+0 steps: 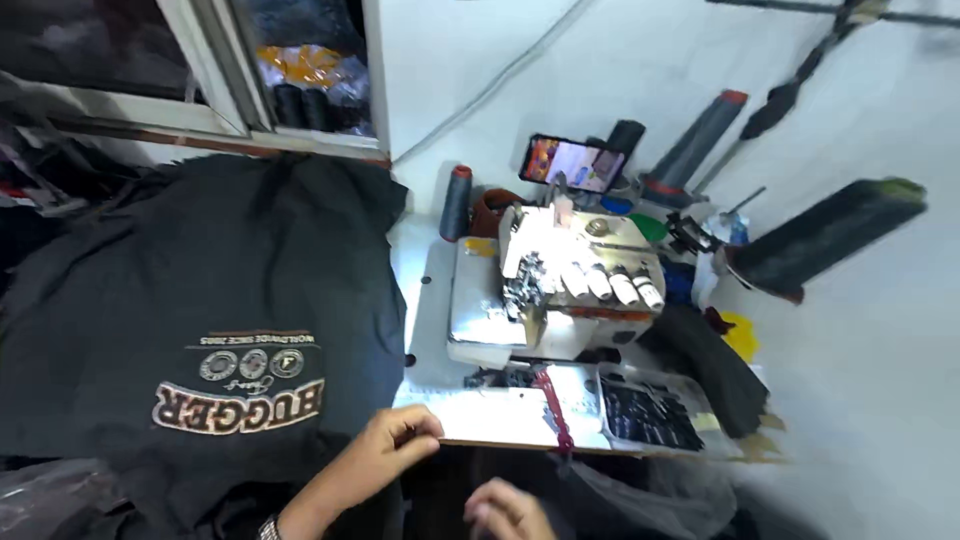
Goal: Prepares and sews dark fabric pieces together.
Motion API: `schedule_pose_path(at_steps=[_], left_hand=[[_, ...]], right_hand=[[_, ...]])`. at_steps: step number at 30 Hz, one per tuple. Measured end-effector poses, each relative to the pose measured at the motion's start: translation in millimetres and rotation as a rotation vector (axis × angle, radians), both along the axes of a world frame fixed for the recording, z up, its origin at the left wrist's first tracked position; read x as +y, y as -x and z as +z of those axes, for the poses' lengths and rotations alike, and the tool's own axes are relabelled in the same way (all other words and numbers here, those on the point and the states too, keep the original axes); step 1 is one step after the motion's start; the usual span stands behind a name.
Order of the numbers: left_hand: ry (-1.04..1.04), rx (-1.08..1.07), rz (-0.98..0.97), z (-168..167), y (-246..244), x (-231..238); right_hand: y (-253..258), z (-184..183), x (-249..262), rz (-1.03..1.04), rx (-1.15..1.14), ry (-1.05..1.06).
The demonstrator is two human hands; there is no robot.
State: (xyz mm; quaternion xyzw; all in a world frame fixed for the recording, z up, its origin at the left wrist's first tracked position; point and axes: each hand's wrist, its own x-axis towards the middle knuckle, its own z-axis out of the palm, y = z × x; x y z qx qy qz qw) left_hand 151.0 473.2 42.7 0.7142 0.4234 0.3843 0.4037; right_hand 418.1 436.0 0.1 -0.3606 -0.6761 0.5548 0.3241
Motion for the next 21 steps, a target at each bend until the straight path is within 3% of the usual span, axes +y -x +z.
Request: schedule_pose_path(at_steps=[2,5,9,13,17,21], left_hand=[[0.059,-0.017,-0.294,-11,-36,-15],[0.105,0.135,-0.587,-30,-93,-26],[0.095,0.327,-0.732,-41,-157,-28],[0.21,0.667,-0.813,-47,-192,-30],[0.257,0.546,-0.835,-59,-182,-18],[0.462,0.179,-0.845,-75,-150,2]], right_hand=[[-39,-9,8,-0.282,-0.08,0.011],[-77,-24,4,-0.487,-0.106,0.079],[-87,-40,-11,-0.593,-0.035,0.187],[-85,-47,-17,-0.608,0.065,0.288],[-90,-50,-20,-0.577,0.07,0.299],[-95,-51,-20,-0.528,0.046,0.295]])
